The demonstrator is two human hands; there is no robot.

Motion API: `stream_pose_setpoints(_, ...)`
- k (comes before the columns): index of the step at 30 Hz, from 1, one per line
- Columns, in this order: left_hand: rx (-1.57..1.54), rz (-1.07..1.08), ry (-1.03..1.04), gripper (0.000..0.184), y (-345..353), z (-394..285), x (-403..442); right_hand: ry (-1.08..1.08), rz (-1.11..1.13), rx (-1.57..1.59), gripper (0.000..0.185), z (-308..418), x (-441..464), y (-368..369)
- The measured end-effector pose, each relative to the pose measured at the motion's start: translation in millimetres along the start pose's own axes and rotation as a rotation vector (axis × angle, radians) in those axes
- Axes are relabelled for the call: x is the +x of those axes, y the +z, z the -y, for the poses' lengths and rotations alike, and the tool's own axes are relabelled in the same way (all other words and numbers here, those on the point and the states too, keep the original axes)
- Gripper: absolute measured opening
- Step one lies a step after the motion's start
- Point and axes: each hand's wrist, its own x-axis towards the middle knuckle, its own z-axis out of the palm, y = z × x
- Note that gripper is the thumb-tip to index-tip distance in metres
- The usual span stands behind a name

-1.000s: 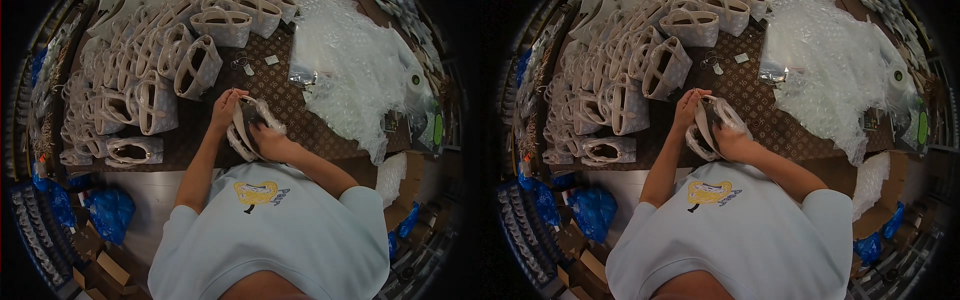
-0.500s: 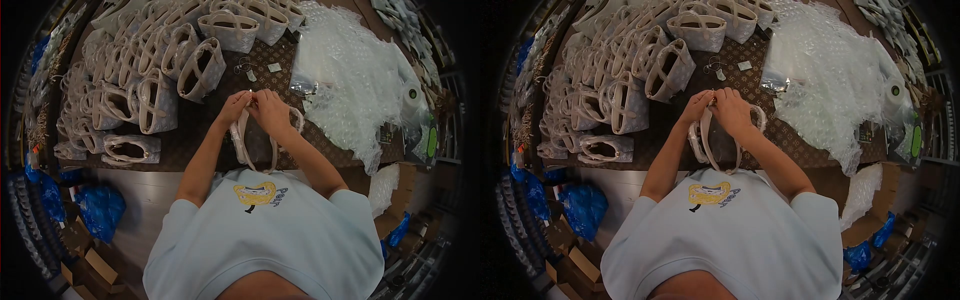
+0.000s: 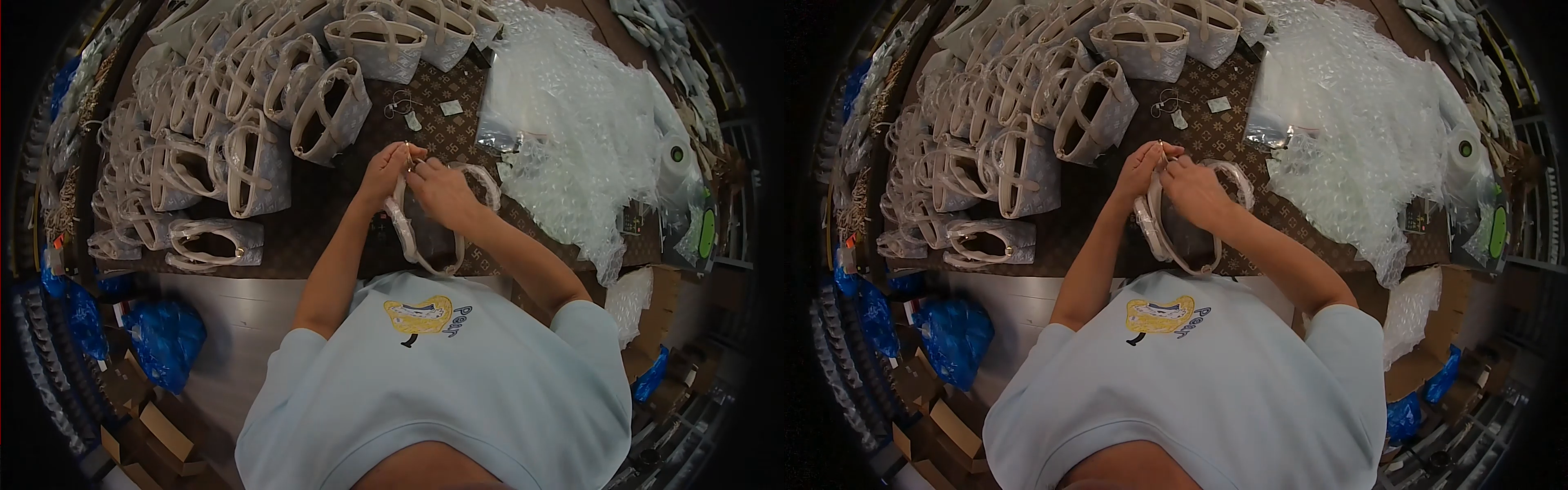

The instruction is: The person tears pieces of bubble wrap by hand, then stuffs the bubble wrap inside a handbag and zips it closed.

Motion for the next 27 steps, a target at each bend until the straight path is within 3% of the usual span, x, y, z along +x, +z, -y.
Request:
stream_pose_setpoints(6,0.006,-0.111,-0.055,0.029,9.2,10.1,-8.5,-0.121,0.263,0.047,0.015,4.9,-20.8,-7.9)
stream_pose_setpoints(9,0.019,-0.160,0.026,0.030,9.7,10.6,-5.3,-0.032,0.316,0.160,0.014,12.3,-36.8,-15.0)
stream_pose_setpoints(12,-0.037,-0.135,-0.034,0.023,8.7,2.5,-9.7,-0.012,0.355,0.268,0.011,16.3,-45.4,-30.7)
stream_pose_setpoints(13,-0.039,-0.136,-0.041,0.023,12.9,-1.6,-13.3,0.085,0.314,0.364,0.010,16.1,-46.2,-36.8)
stream_pose_setpoints(14,0.079,-0.116,0.004,0.018,19.3,-7.0,-17.4,0.179,0.272,0.455,0.009,14.3,-48.1,-40.9)
stream_pose_setpoints(18,0.501,-0.054,-0.017,0.020,15.0,-23.5,-27.2,0.143,0.259,0.483,0.009,4.1,-48.3,-34.6)
stream_pose_setpoints(20,0.531,-0.034,0.004,0.022,15.7,-23.6,-24.2,0.035,0.364,0.430,0.009,4.6,-41.2,-37.4)
stream_pose_setpoints(27,0.483,0.006,0.103,0.027,32.7,-18.9,-25.1,0.141,0.552,0.585,0.007,14.1,-57.0,-60.4)
